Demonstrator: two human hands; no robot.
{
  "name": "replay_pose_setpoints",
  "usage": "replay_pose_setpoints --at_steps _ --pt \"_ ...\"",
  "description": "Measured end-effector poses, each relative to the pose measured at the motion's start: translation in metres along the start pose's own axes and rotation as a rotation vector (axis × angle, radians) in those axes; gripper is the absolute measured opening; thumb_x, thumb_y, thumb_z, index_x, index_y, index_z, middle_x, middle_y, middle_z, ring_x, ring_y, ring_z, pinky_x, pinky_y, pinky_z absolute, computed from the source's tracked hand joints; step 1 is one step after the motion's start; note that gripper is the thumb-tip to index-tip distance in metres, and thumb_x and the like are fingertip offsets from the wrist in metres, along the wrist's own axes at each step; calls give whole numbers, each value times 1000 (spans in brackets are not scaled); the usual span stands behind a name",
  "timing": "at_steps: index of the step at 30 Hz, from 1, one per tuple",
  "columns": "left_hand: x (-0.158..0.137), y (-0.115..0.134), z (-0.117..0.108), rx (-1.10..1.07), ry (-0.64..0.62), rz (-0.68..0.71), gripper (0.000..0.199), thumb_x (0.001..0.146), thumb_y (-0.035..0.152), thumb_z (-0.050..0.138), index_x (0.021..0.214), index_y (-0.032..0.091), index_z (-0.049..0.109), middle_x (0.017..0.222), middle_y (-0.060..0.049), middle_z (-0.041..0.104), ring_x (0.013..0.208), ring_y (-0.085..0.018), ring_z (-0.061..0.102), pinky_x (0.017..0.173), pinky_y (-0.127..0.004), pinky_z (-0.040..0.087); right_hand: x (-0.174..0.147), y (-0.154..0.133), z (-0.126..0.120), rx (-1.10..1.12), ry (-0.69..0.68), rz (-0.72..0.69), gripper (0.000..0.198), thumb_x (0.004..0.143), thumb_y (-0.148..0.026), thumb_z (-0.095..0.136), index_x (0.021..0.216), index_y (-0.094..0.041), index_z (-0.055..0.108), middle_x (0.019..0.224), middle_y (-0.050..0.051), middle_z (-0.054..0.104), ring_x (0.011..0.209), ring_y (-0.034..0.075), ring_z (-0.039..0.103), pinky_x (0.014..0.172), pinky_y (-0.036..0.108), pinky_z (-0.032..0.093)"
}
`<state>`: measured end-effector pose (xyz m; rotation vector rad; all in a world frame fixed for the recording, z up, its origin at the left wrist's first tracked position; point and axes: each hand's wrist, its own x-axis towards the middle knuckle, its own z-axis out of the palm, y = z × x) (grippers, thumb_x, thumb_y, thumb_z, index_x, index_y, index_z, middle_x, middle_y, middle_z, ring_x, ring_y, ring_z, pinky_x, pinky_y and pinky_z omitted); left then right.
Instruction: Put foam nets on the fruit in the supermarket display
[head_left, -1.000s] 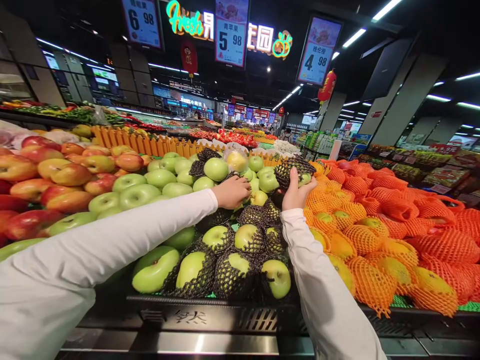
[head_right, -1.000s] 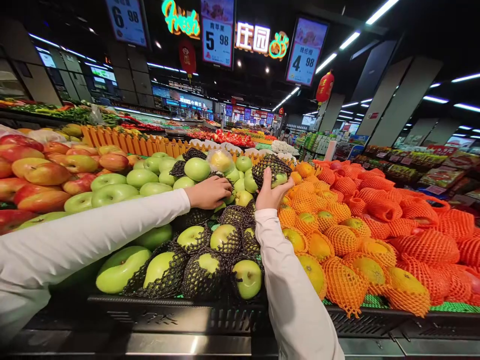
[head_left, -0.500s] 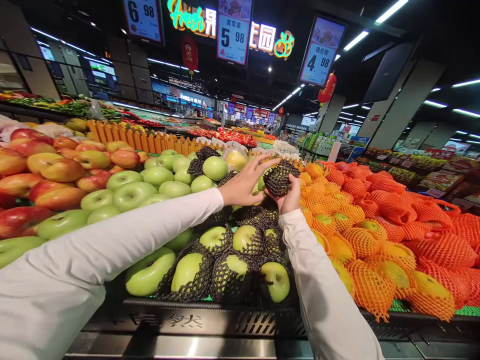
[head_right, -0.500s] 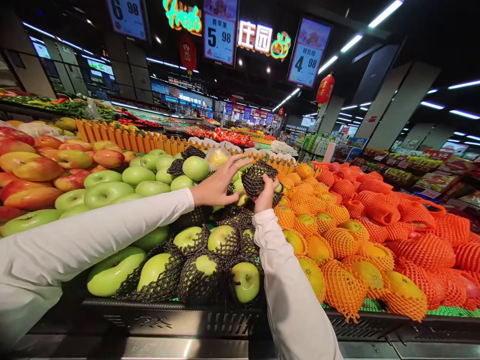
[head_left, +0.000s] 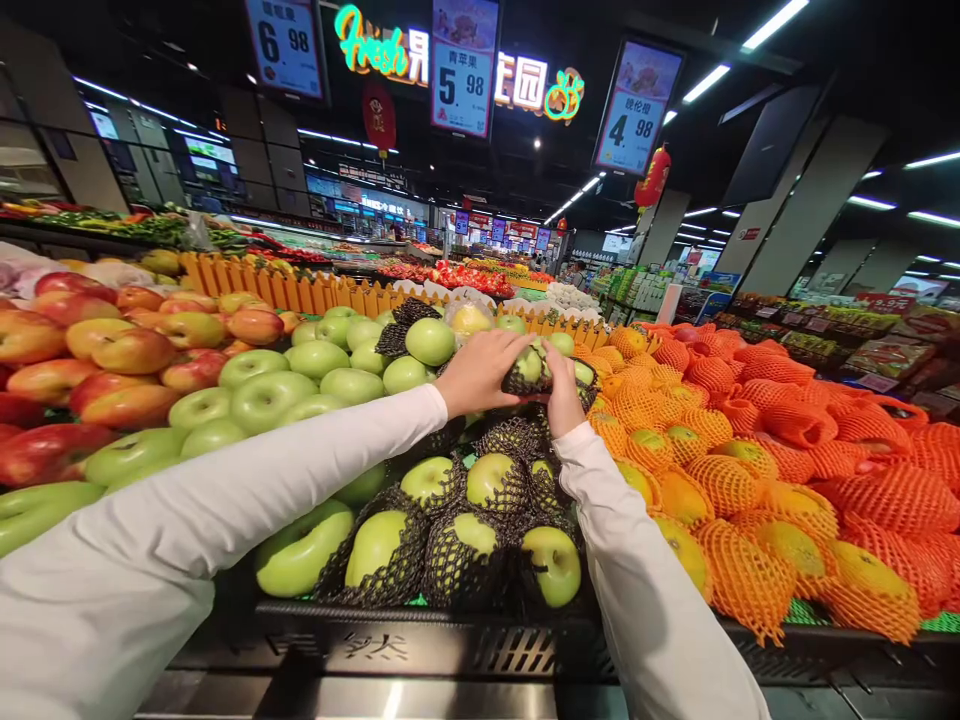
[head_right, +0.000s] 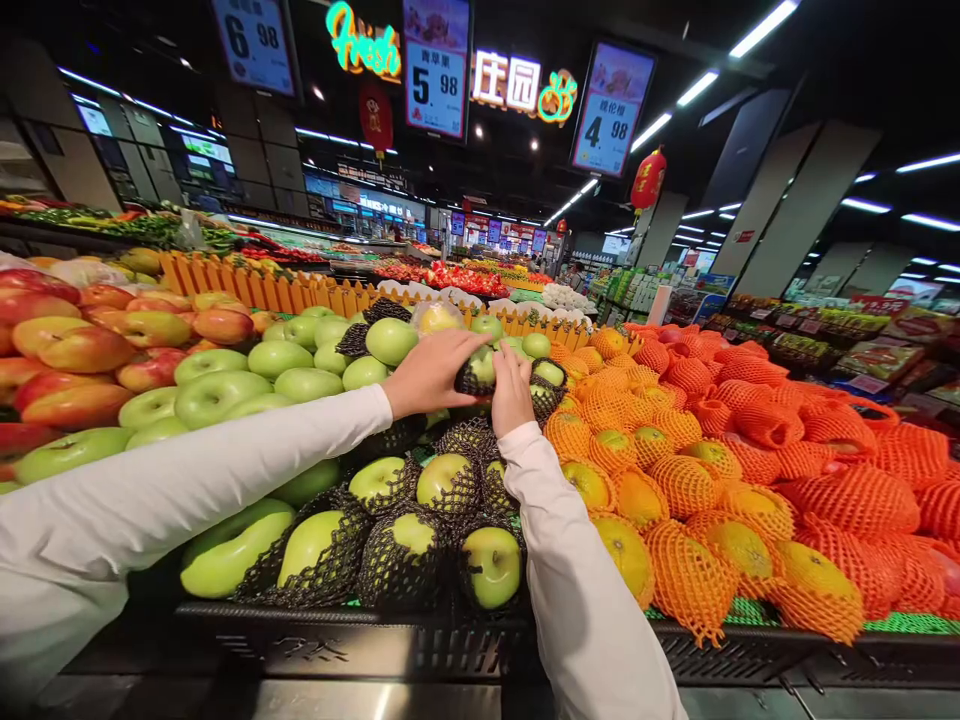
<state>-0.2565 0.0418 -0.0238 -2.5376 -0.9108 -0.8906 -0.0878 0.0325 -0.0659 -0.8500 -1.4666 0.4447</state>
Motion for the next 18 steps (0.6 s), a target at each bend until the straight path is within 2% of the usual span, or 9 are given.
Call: replay_pose_setpoints --at_steps 3,6,9,13,16,18 --pt "2 -8 9 -120 -2 -224 100 68 50 84 148 7 41 144 -23 57 131 -38 55 110 -49 43 -1 -12 -5 -93 85 24 53 97 -58 33 133 -25 55 132 12 51 113 25 57 87 42 57" --pt "2 -3 19 -193 -52 -199 96 68 46 84 147 10 43 142 -20 59 130 -37 57 110 -48 44 0 -23 -13 -252 337 -76 45 98 -49 32 129 -24 53 129 13 52 108 25 59 90 47 54" --pt "1 12 29 -269 -97 -178 96 69 45 83 148 10 41 142 -19 58 129 -35 57 110 -45 45 -1 -31 -19 -276 541 -145 38 97 -41 32 124 -24 52 127 13 52 108 26 58 92 51 53" --pt "4 20 38 -187 -237 -213 86 72 43 79 143 11 45 136 -20 57 123 -35 61 104 -44 50 -5 -40 -19 -249 587 -200 32 97 -38 34 120 -25 52 127 13 52 114 28 54 91 51 53" --pt "8 16 35 -20 -326 -220 76 75 45 75 139 13 49 134 -20 55 116 -37 64 97 -44 52 -7 -43 -16 -228 561 -188 32 97 -38 35 121 -25 53 126 13 52 105 26 56 90 51 53" --pt "10 13 30 76 -382 -231 73 77 48 73 137 13 51 135 -20 54 114 -38 65 93 -44 53 -8 -44 -15 -226 543 -189 33 97 -38 36 122 -25 53 125 13 52 106 27 55 89 51 53"
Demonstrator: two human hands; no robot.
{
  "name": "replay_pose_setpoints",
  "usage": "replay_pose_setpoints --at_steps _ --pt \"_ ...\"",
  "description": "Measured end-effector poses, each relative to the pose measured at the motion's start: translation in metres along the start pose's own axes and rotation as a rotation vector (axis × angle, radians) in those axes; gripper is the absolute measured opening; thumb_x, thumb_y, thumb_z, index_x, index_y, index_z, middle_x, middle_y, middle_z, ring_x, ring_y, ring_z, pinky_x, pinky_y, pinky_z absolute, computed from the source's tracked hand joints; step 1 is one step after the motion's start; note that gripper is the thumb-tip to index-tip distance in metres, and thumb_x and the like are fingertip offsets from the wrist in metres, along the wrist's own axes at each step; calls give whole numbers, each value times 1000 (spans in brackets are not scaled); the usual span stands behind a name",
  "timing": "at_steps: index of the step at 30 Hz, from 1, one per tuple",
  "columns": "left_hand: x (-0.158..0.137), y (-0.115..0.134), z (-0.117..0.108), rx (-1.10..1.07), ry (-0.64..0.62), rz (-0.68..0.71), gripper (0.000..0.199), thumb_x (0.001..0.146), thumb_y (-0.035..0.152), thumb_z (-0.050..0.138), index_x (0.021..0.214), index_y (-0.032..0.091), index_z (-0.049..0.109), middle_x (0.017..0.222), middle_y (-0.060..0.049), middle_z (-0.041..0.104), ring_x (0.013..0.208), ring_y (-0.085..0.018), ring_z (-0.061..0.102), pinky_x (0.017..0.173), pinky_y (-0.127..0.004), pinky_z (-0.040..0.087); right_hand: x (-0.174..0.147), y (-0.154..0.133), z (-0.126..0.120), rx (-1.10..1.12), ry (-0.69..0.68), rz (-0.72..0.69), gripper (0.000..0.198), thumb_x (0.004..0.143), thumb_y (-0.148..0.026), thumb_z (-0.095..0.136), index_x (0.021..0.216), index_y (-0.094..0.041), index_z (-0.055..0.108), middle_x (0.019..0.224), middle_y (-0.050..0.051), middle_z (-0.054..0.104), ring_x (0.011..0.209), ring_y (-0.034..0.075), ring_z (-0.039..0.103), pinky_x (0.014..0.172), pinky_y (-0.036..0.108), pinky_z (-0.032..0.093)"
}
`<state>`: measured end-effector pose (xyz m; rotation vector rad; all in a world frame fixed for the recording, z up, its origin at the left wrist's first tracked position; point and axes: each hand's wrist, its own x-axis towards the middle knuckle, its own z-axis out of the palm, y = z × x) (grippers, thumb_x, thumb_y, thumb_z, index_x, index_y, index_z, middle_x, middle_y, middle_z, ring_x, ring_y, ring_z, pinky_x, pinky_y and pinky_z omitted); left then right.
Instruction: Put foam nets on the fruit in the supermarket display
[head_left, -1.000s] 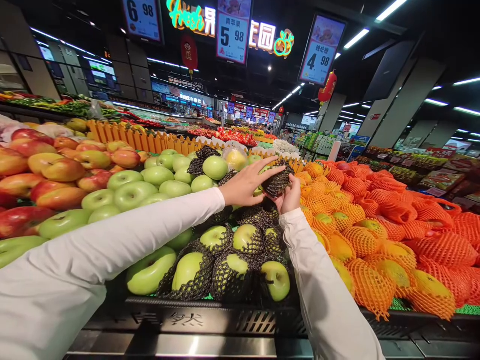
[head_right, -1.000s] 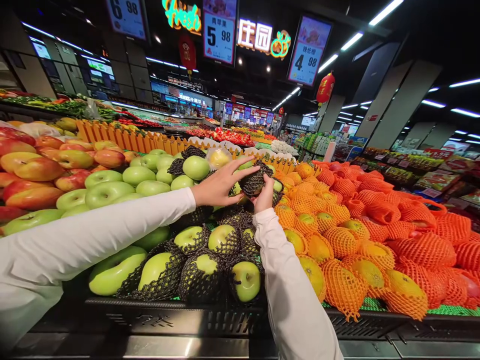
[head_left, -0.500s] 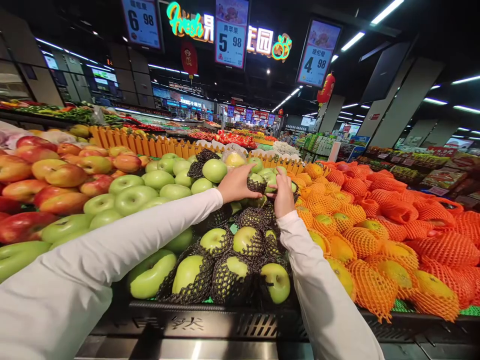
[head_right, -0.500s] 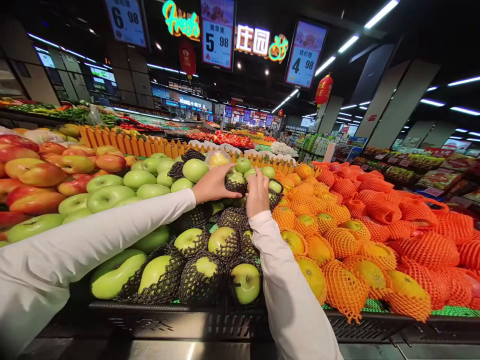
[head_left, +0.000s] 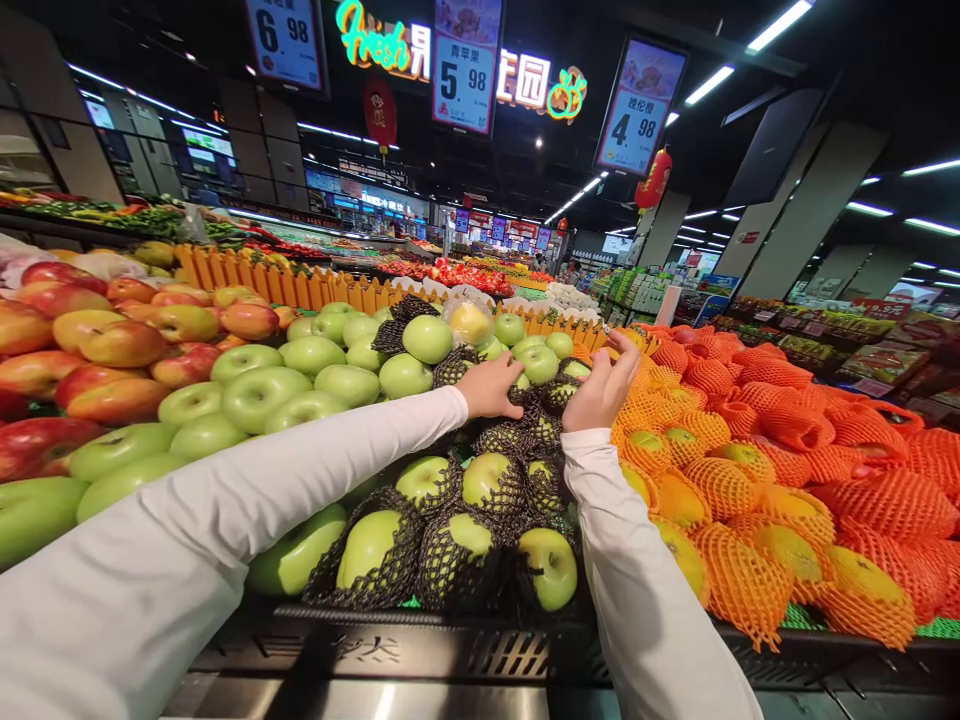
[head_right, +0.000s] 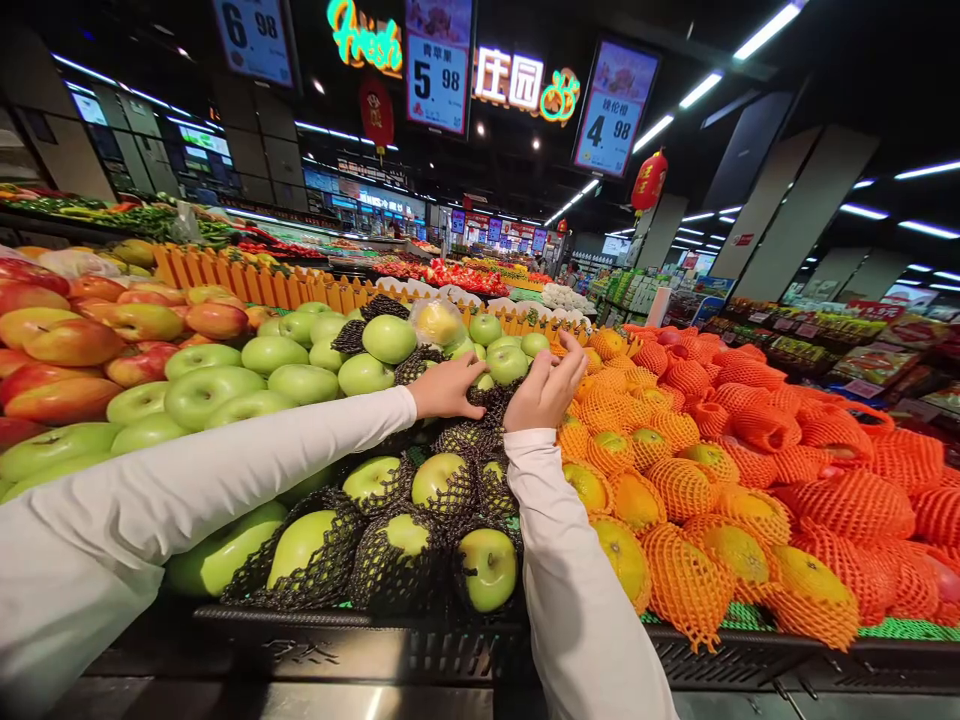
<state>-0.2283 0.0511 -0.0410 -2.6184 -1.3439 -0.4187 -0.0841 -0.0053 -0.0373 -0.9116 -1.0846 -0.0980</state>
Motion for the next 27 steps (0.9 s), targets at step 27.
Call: replay_pose_setpoints --at_steps 27 --pt "1 -54 -39 427 -231 48 87 57 72 78 122 14 69 131 -22 62 118 -45 56 112 -60 24 -2 4 4 -82 -157 -93 23 88 -35 52 105 -22 58 113 11 57 101 25 59 86 47 52"
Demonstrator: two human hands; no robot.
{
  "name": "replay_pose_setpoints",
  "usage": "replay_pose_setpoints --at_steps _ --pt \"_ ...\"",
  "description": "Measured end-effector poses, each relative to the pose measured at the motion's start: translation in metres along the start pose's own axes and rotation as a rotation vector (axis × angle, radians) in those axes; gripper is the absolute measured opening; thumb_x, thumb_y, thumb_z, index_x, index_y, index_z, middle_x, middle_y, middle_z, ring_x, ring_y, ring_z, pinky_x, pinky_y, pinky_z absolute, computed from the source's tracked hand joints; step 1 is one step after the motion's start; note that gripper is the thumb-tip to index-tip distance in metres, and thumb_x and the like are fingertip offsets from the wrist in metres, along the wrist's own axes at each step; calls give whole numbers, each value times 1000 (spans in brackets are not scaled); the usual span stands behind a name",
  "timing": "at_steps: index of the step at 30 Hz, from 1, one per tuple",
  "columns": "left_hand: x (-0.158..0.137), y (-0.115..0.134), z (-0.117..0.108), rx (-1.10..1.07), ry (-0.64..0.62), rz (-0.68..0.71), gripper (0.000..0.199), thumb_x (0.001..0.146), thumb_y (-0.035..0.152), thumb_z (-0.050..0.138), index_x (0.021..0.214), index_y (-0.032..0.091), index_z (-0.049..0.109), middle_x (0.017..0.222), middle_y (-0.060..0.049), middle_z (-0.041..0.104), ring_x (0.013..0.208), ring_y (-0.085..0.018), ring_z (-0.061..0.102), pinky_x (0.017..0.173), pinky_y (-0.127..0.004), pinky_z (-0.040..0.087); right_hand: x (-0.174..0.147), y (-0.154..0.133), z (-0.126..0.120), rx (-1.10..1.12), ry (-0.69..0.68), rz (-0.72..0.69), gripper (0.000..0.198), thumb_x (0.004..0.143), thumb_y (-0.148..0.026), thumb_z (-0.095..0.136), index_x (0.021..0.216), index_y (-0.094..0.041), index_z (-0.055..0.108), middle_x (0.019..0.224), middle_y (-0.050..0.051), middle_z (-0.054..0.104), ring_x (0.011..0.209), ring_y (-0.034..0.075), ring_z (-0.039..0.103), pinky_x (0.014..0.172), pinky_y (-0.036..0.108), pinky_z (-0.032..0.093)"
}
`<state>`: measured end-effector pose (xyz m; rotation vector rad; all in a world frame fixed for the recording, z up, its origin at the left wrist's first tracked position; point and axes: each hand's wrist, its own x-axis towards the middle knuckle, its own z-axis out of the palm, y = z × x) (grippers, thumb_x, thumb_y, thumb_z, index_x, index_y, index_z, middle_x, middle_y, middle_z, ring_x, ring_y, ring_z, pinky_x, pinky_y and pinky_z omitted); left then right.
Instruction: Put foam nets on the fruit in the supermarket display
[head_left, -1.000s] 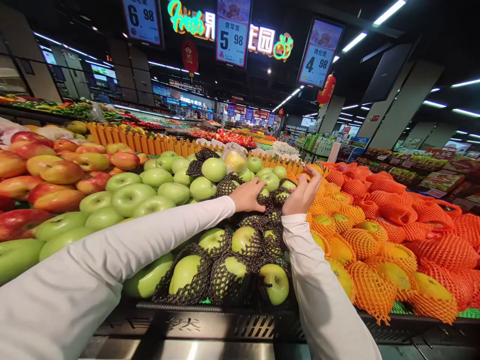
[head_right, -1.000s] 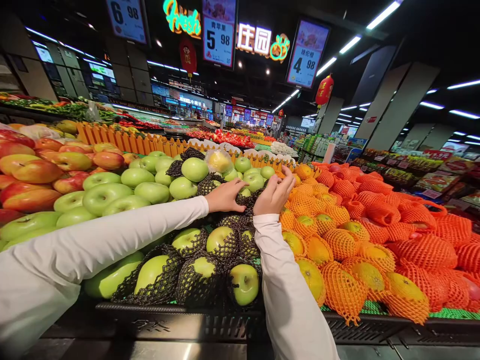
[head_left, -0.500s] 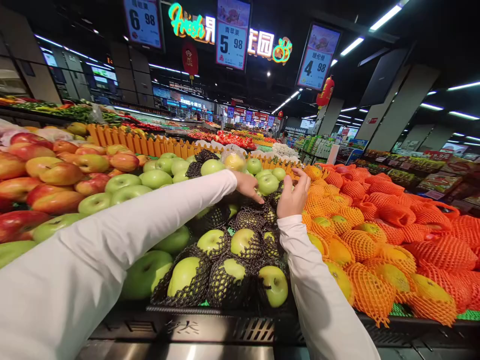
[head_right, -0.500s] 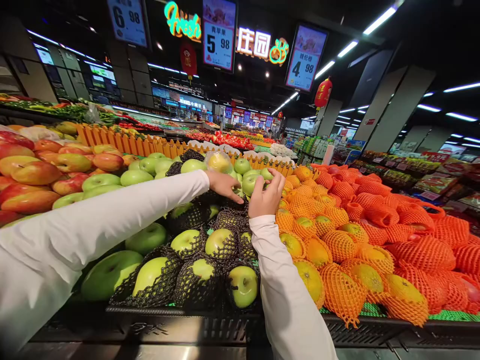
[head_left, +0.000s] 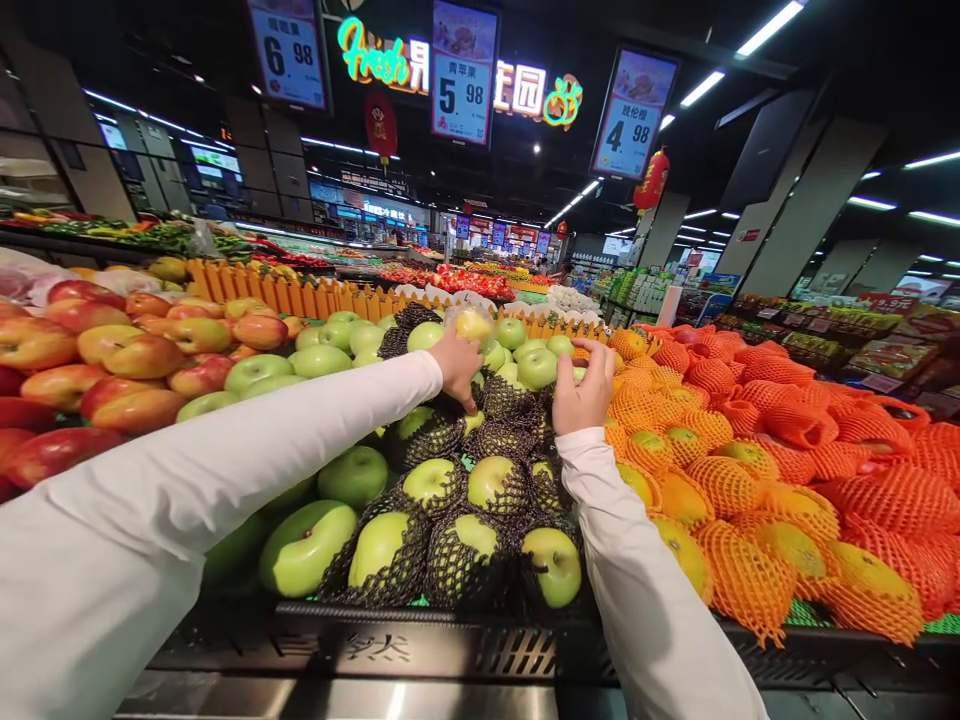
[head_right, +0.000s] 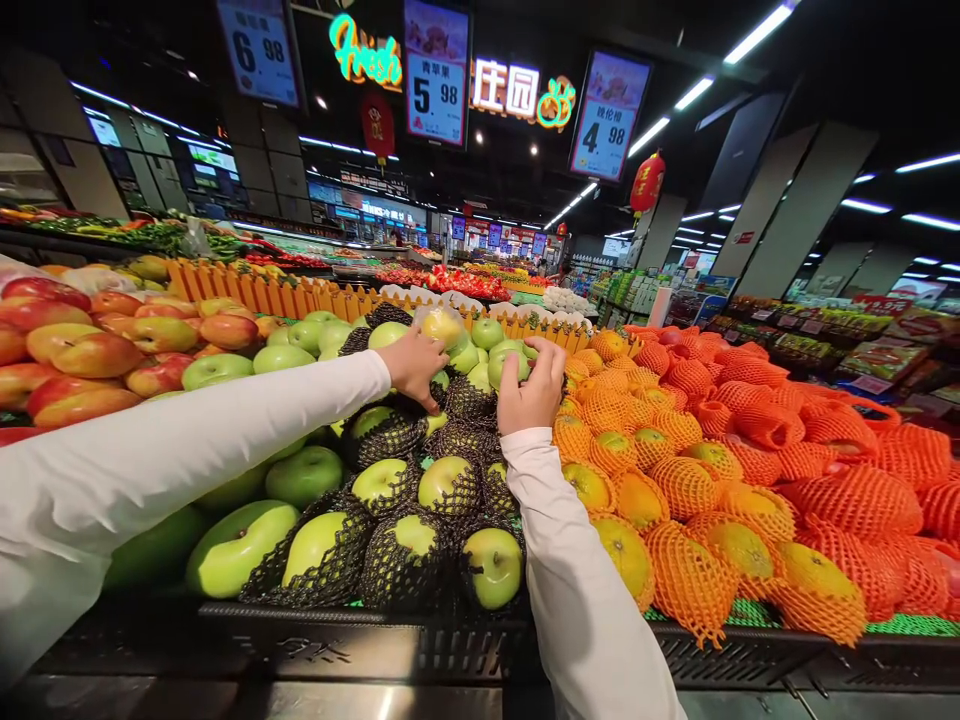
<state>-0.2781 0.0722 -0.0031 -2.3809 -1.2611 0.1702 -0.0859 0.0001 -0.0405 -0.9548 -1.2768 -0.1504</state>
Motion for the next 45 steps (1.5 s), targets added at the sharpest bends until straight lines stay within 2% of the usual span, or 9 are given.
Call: replay_pose_setpoints --at_steps 4,9,14,23,27,30,33,39,45 --pt "-3 11 4 51 30 -10 85 62 68 77 127 14 67 135 -25 59 125 -46 52 113 -61 22 0 0 0 -7 -10 -2 23 87 -35 52 104 -21 59 113 11 57 96 24 59 85 46 52" --pt "4 3 -5 -47 -72 6 98 45 60 91 132 22 65 136 -19 62 121 -44 56 113 -61 24 -1 1 1 1 -11 -6 23 87 -35 52 102 -20 60 112 12 57 96 23 60 83 44 53" --pt "8 -9 -15 -76 -140 81 82 57 61 85 129 25 67 117 -14 73 108 -37 63 110 -56 31 0 3 1 -5 -16 -9 23 87 -36 52 101 -21 60 111 11 57 93 22 60 81 42 53" --pt "-13 -17 -6 -34 61 89 71 71 66 69 124 19 69 121 -16 70 109 -34 64 104 -44 34 3 5 0 12 32 3 23 85 -35 52 99 -19 62 110 11 58 88 21 59 82 40 52" --pt "-19 -23 -8 -42 81 78 73 76 66 63 130 17 64 122 -17 70 108 -34 64 101 -42 35 2 2 -1 1 16 8 24 85 -37 52 99 -19 62 111 11 58 87 21 59 75 37 52" --pt "-20 -12 -5 58 65 59 83 79 71 57 137 12 59 130 -23 65 114 -39 62 105 -47 33 1 0 -1 -1 -9 13 24 86 -37 52 100 -20 61 112 10 58 88 20 59 70 35 52" --pt "-15 4 0 136 65 5 92 76 75 59 139 8 56 131 -28 63 117 -43 60 103 -50 33 1 1 0 8 -9 -2 22 86 -36 53 99 -20 61 111 11 58 91 21 60 77 38 53" --pt "-8 5 1 44 42 6 67 69 61 71 114 12 69 112 -21 73 102 -38 67 89 -43 44 2 4 0 11 13 -8 22 84 -35 53 98 -19 61 110 11 58 90 21 60 82 40 53" --pt "-31 -4 6 -103 223 -45 61 79 58 57 116 10 65 109 -22 72 95 -38 69 80 -43 47 7 2 -3 -1 74 -2 22 84 -34 53 99 -19 61 109 10 59 86 20 58 76 37 51"
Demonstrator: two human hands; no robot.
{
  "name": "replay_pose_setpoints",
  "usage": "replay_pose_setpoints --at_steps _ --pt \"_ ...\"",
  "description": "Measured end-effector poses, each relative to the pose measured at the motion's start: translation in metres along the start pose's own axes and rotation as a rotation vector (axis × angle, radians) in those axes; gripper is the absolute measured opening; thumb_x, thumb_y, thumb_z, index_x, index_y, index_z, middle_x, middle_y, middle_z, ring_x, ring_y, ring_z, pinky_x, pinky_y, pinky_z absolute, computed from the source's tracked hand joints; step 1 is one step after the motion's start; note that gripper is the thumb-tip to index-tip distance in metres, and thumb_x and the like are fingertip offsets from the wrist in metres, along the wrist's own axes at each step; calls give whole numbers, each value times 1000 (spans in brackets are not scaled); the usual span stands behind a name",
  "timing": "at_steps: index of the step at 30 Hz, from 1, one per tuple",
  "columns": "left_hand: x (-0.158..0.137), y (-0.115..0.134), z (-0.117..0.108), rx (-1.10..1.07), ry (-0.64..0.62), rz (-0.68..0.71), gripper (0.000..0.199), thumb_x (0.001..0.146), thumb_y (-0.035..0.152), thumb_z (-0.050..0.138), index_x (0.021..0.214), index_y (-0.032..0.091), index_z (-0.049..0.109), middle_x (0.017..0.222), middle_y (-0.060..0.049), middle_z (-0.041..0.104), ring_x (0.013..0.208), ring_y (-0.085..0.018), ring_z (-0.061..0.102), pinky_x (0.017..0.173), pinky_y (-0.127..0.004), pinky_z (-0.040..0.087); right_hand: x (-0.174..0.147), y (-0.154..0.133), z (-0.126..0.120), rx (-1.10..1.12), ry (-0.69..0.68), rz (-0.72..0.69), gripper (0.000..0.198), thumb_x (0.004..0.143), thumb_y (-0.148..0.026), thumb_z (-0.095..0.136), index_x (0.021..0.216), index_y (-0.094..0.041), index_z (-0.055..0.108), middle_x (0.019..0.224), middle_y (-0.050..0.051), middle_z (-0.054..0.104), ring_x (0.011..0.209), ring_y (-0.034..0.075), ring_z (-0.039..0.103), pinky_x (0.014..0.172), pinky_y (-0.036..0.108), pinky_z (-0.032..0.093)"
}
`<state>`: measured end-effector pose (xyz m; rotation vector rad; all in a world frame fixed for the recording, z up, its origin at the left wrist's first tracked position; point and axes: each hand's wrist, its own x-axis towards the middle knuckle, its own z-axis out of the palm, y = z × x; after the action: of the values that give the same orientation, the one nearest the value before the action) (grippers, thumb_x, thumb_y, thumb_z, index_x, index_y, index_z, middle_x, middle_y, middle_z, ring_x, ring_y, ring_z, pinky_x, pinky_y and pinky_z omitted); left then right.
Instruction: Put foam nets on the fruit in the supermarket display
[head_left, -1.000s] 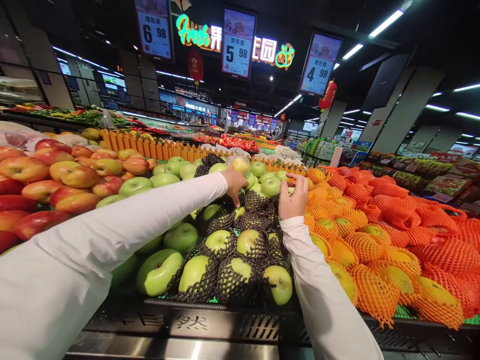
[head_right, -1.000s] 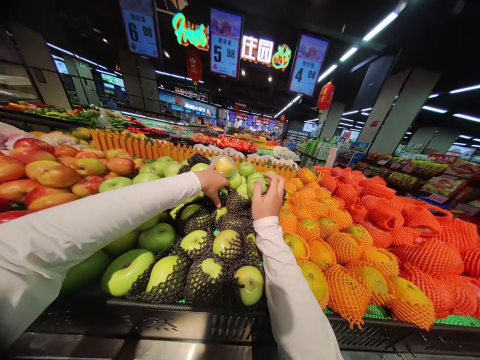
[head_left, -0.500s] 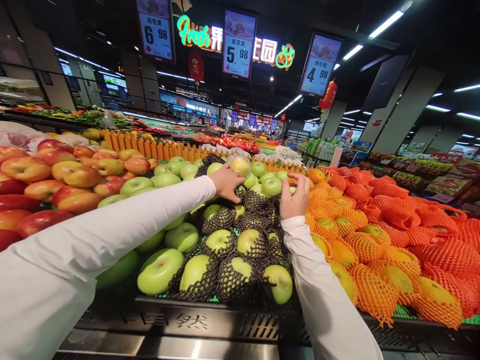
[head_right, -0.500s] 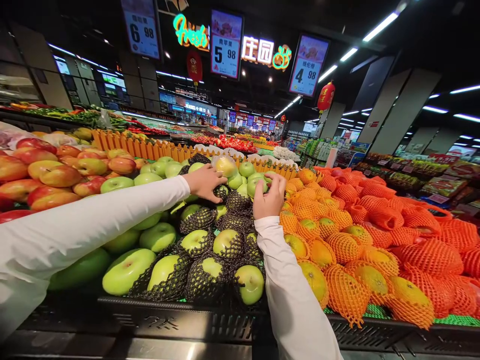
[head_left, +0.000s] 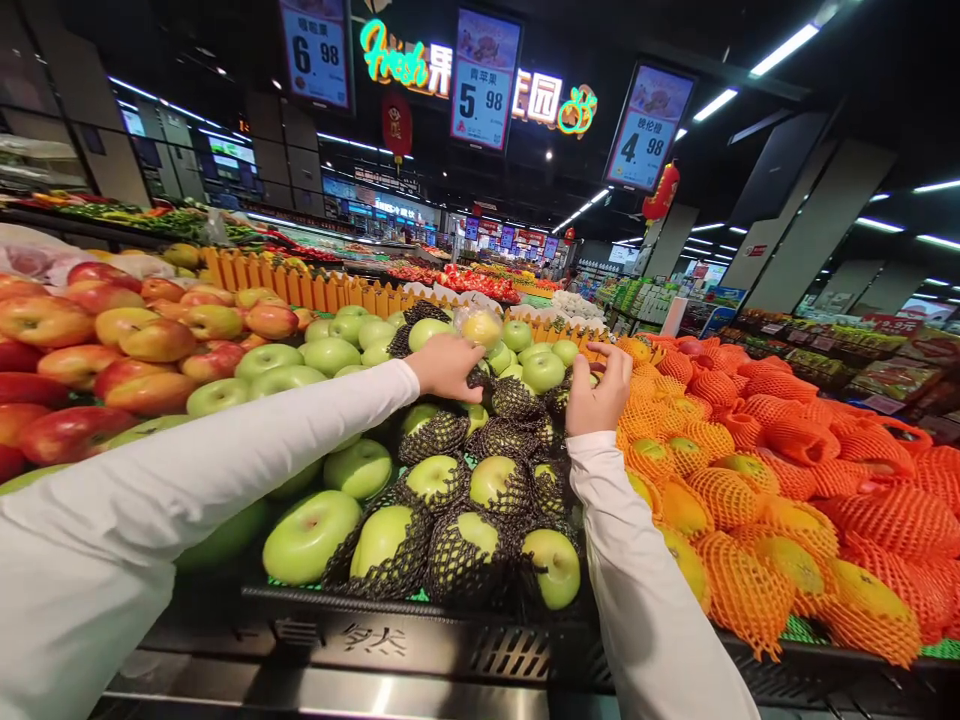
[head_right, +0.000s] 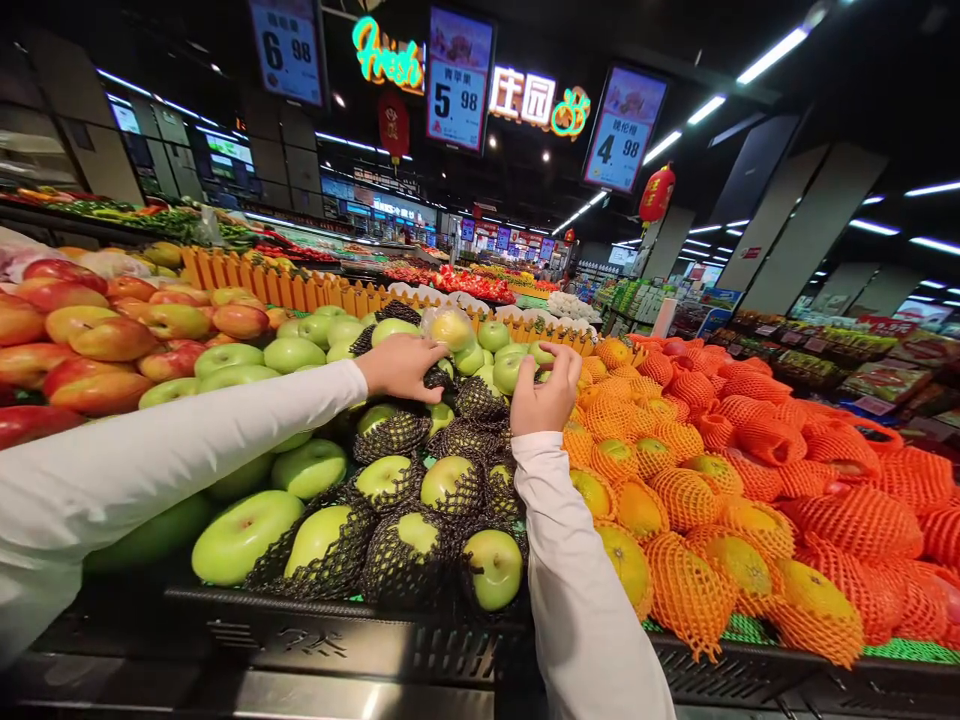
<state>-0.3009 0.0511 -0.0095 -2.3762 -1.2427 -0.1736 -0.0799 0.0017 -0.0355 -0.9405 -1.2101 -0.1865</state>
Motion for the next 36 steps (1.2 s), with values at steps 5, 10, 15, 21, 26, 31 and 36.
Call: replay_pose_setpoints --at_steps 5,10,15,21,26,31,36 --pt "-20 5 -5 -111 166 -180 64 86 52 53 136 11 53 118 -20 69 98 -38 69 78 -43 50 5 -3 -5 11 128 30 18 83 -33 52 95 -20 59 102 9 62 86 20 58 80 38 51" --pt "-26 19 -12 -318 519 -248 64 90 44 56 143 12 42 139 -20 58 119 -35 62 95 -46 51 11 -4 -11 46 251 105 19 87 -33 47 101 -21 54 108 12 61 93 23 59 79 40 51" --pt "-19 73 -8 -348 484 149 60 93 40 59 143 14 40 141 -19 55 131 -31 53 106 -44 49 13 -1 -15 66 318 125 21 89 -33 43 106 -22 49 116 14 60 98 26 60 72 39 50" --pt "-6 125 1 -236 56 318 56 90 33 64 141 18 48 138 -17 56 127 -34 53 87 -42 58 11 -4 -13 23 285 115 21 87 -35 46 101 -21 53 109 13 64 94 24 60 74 38 49" --pt "14 85 -4 -614 -68 473 56 88 42 65 138 20 53 138 -11 60 125 -26 59 107 -37 47 8 -7 -11 26 226 83 19 85 -36 48 96 -21 55 104 11 63 90 22 59 71 34 48" --pt "32 -13 1 -684 333 -175 27 87 37 57 104 18 67 119 -10 68 117 -29 59 110 -47 41 4 -8 -8 10 199 63 21 86 -36 48 97 -20 56 104 11 64 85 20 58 66 32 46" --pt "33 -87 27 -673 305 -607 70 56 51 83 112 15 59 125 -22 59 132 -53 40 104 -72 31 1 -6 -5 6 181 33 21 87 -35 49 98 -19 58 104 10 64 84 19 58 64 30 45"
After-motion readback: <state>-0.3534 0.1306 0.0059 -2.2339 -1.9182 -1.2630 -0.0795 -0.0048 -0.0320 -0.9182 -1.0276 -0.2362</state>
